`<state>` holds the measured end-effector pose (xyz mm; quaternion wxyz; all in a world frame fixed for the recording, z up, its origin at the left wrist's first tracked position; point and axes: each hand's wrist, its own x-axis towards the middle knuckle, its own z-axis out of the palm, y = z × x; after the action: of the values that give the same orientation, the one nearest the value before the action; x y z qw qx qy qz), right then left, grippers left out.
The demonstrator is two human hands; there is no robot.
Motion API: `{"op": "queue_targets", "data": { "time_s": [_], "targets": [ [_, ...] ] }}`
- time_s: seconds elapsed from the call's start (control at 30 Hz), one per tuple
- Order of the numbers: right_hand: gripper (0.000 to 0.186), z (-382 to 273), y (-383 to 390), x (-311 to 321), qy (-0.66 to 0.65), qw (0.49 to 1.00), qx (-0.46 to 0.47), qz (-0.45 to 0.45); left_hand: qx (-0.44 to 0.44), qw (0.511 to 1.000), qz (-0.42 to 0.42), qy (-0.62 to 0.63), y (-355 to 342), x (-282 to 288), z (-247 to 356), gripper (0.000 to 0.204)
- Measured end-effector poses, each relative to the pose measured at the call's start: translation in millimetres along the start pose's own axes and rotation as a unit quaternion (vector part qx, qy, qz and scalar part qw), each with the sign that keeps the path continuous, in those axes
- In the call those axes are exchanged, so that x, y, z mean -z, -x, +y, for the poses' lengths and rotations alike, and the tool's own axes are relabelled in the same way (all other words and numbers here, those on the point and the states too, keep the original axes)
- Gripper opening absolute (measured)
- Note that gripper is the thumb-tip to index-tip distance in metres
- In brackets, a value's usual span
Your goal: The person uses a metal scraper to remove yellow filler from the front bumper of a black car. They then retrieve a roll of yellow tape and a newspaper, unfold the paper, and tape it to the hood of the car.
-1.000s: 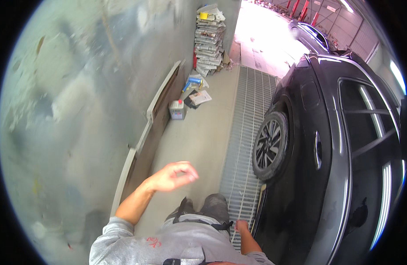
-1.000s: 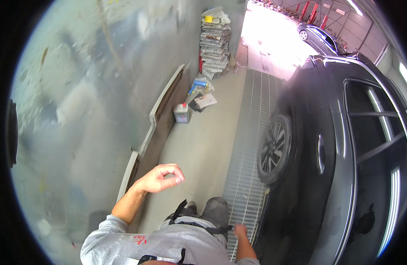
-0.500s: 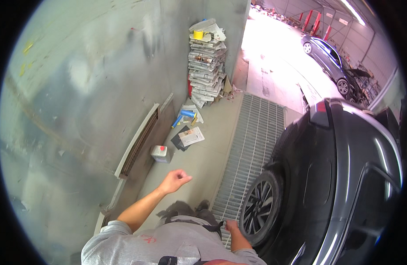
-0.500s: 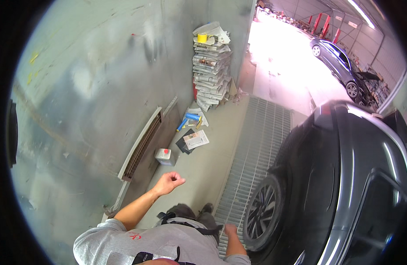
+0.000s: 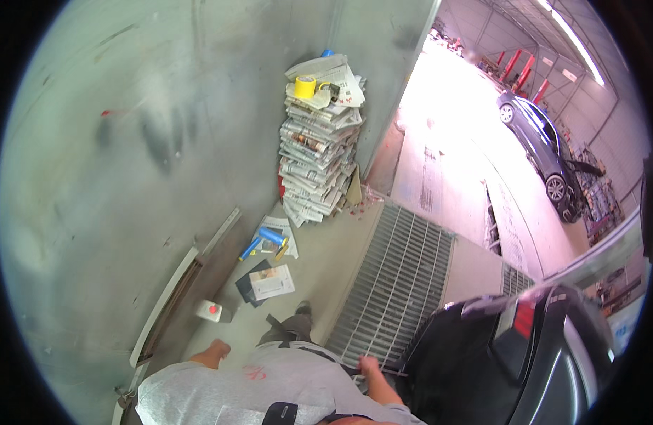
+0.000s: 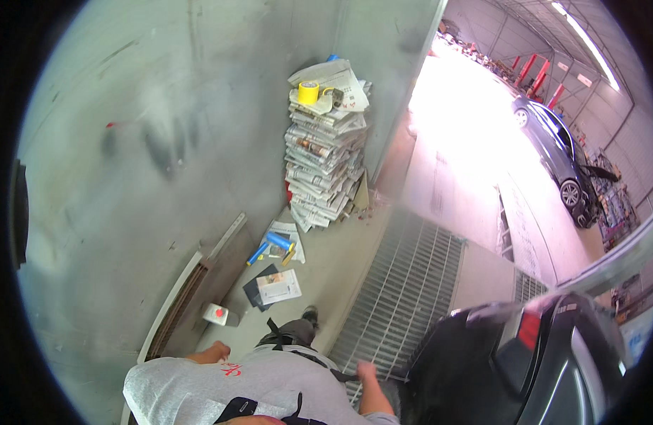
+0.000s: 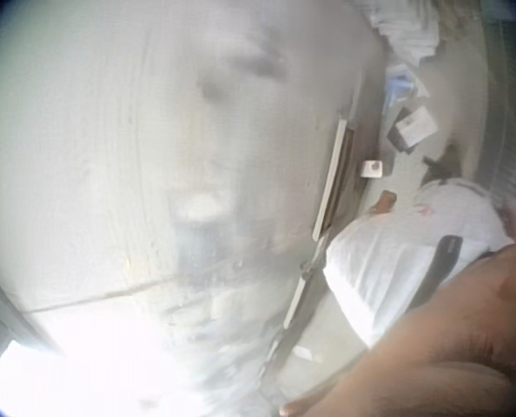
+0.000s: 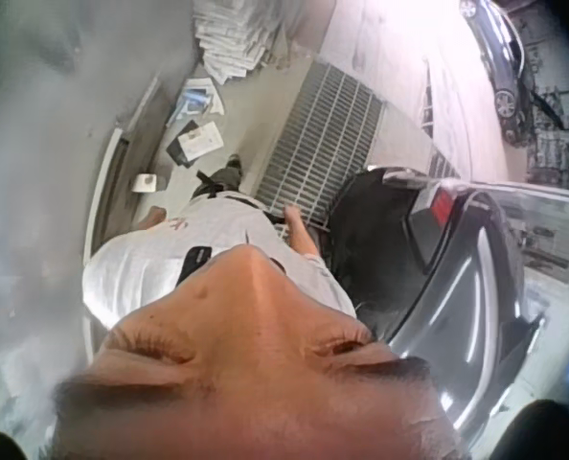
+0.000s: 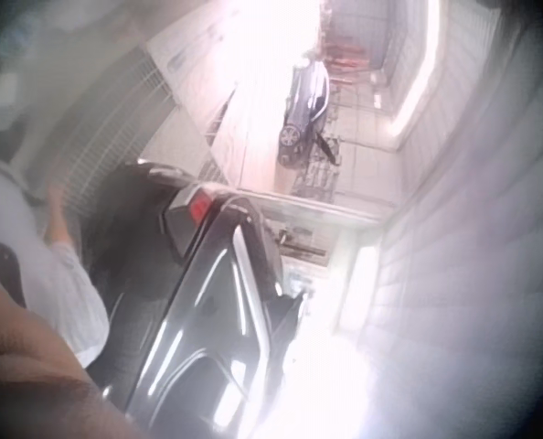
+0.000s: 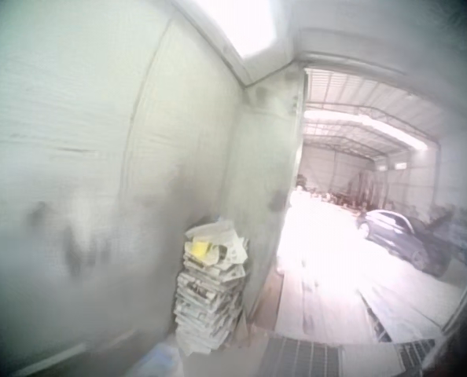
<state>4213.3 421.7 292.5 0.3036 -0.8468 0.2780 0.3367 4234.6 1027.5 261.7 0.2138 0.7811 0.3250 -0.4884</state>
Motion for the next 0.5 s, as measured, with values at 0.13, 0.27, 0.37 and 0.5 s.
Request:
{"op": "queue_targets", "data": {
  "time_s": [0.13, 0.27, 0.37, 0.5],
  "targets": [
    [0.020, -28, -25, 53, -0.196, 0.971, -0.133, -0.040, -0.239, 0.944, 0.191, -0.121, 12, 125, 232, 0.034],
    [0.023, -86, -114, 123, -0.106, 0.984, -0.089, -0.112, -0.426, 0.841, 0.320, 0.100, 77, 258, 451, 0.036],
    [0.025, -131, -210, 166, -0.139, 0.980, -0.088, -0.116, -0.449, 0.805, 0.330, 0.205, 119, 340, 581, 0.032],
    [0.032, -193, -349, 242, -0.168, 0.982, 0.015, -0.078, -0.486, 0.735, 0.413, 0.228, 144, 432, 712, 0.028]
  ]
}}
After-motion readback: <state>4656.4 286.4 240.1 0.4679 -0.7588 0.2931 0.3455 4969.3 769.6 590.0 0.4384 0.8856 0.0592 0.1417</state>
